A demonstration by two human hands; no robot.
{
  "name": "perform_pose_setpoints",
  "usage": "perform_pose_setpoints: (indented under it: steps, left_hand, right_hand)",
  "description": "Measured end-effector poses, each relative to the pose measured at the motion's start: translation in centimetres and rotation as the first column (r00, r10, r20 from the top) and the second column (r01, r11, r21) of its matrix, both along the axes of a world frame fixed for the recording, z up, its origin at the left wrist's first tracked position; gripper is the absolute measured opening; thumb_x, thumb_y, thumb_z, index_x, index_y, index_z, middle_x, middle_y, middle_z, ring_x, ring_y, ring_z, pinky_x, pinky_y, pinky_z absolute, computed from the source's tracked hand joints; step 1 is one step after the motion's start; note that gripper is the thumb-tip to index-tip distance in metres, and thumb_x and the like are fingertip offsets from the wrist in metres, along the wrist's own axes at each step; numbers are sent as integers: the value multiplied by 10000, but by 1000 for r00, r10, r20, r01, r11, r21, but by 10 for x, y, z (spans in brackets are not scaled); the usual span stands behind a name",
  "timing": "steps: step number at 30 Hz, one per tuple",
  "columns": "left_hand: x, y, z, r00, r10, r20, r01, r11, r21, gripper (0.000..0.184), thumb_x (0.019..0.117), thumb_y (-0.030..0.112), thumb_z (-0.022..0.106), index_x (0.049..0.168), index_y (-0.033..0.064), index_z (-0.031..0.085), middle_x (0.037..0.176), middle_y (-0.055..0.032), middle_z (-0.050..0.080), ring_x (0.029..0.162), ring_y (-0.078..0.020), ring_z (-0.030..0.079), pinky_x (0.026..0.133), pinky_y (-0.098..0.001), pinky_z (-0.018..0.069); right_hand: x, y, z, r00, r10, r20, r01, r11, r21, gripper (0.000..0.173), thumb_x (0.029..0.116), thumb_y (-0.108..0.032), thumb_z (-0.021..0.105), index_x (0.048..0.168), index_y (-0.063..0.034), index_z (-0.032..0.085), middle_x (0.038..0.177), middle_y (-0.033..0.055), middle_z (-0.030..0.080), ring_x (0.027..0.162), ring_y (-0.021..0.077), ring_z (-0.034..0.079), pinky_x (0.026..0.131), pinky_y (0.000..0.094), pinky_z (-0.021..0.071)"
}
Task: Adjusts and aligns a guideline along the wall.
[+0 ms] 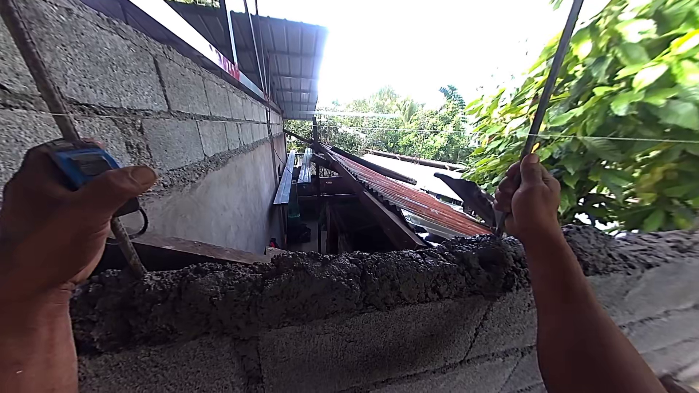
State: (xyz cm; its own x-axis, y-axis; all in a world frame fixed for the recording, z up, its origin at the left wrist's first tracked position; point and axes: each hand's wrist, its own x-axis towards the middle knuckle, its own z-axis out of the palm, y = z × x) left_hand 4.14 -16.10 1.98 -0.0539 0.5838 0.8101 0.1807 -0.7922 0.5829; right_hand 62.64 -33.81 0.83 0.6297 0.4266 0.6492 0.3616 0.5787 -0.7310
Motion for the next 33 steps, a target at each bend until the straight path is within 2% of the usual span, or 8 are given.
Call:
perform_pose_setpoints:
  steps: [14,18,33]
  left_hand:
    - [-1,3,-1,1000,-21,4,21,999,40,713,792,449,830,1368,207,487,1145,75,620,1016,-17,634,883,-250,561]
    - [-1,3,-1,1000,-10,1,10,999,48,737,782,464,834,1377,202,486,1152,75,618,1018,-13,633,891,-256,561]
    - [2,-2,0,1000,-12,2,12,999,36,720,783,454,830,1365,214,481,1151,87,610,1023,1,625,887,-234,554]
  right_hand:
    - [-1,0,0,1000,-8,-5,8,1000,-4,415,1115,-478,315,883,-204,522,553,-92,355,423,46,350,420,218,362]
    - [2,0,-1,999,-23,25,23,1000,-2,432,1114,-489,308,908,-186,537,572,-84,388,431,54,374,428,232,388]
    - [1,-1,-1,1000,-15,25,15,1000,-6,425,1113,-489,309,896,-197,529,565,-89,379,428,46,362,422,219,370]
